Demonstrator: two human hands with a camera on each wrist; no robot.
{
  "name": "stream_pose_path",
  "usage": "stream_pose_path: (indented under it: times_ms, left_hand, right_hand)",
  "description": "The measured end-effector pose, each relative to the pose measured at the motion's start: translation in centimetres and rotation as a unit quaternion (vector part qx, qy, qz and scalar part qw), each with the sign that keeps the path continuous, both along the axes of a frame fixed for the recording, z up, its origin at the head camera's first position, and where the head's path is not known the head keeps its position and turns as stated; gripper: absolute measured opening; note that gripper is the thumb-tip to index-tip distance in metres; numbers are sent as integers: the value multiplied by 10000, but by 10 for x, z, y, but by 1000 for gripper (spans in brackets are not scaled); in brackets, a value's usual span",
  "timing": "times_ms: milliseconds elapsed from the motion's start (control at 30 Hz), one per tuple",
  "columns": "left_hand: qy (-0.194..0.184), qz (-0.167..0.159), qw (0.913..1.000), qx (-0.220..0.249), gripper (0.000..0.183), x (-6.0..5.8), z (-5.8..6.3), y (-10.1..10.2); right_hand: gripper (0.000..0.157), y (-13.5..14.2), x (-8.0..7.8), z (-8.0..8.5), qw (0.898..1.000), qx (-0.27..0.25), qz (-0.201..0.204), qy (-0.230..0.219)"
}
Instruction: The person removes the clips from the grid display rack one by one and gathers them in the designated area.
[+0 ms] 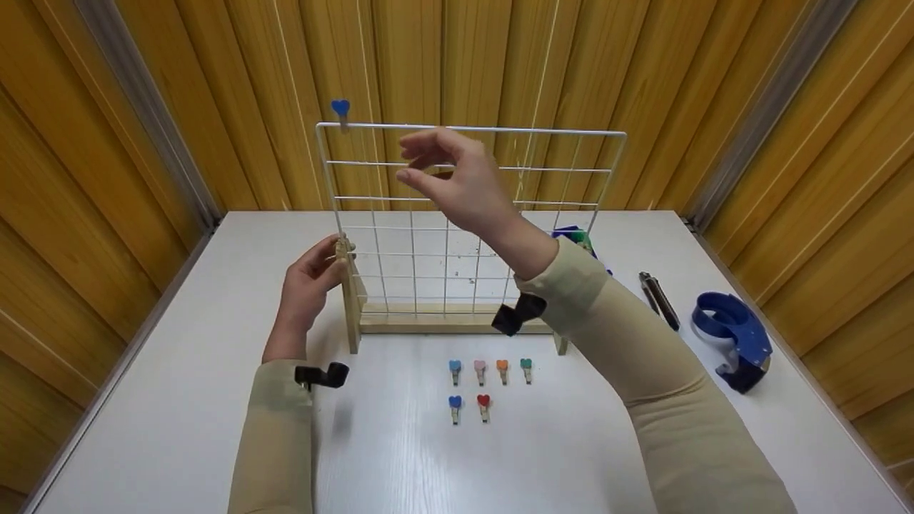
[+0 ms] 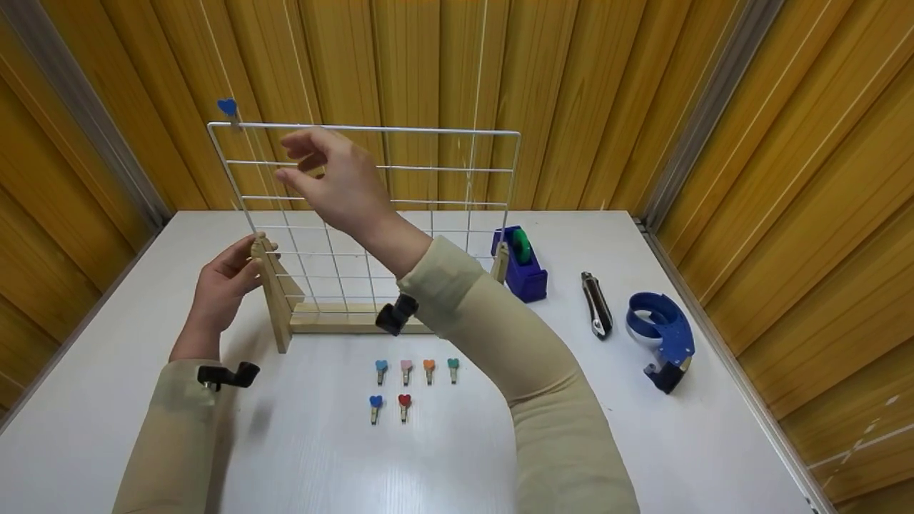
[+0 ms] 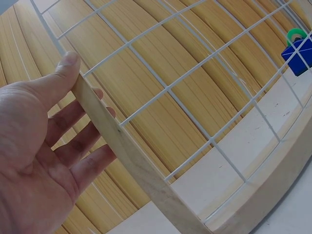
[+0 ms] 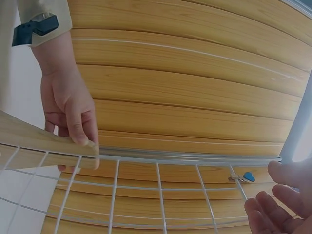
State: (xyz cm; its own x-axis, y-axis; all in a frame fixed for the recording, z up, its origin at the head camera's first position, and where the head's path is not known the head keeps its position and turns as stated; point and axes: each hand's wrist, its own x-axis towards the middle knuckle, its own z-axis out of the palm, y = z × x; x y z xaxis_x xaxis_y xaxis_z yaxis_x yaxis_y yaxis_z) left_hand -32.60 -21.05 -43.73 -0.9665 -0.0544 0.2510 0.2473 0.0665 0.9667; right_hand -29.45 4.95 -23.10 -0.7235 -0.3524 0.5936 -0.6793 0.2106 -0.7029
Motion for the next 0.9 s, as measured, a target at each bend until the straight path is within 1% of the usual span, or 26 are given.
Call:
stream_pose_path:
  times_ms: [133, 267, 400, 533, 667, 767, 833, 900]
  left_hand:
    - [30, 33, 10000, -47, 49, 0, -1, -1]
    - [106, 41, 9999, -71, 50, 1, -2, -2]
    - [92, 61, 9999, -68, 50, 1, -2, -2]
    - [65, 61, 9999, -108, 50, 1, -1, -2]
    - [89, 48, 9999, -118, 51, 1, -2, -2]
    - [113, 51, 9999, -101, 51, 1, -2, -3]
    - [112, 40, 9999, -96, 51, 1, -1, -4]
    - [112, 33, 9999, -77, 50, 1, -1, -4]
  right_hand:
    - [33, -17, -7, 17, 9999, 112, -105, 30]
    - [35, -34, -16, 29, 9991, 346, -219, 94]
    - [39, -47, -23, 36, 9955, 840, -267, 352]
    - [45, -59, -30, 40, 9880, 1382, -416, 556]
    - [48, -67, -36, 44, 9803, 1851, -633, 255]
    - [45, -70, -38, 44, 9801, 1883, -625, -51]
    - [41, -71, -38, 42, 9834, 1719, -578, -84]
    - [37, -71, -38, 39, 9878, 1465, -537, -16]
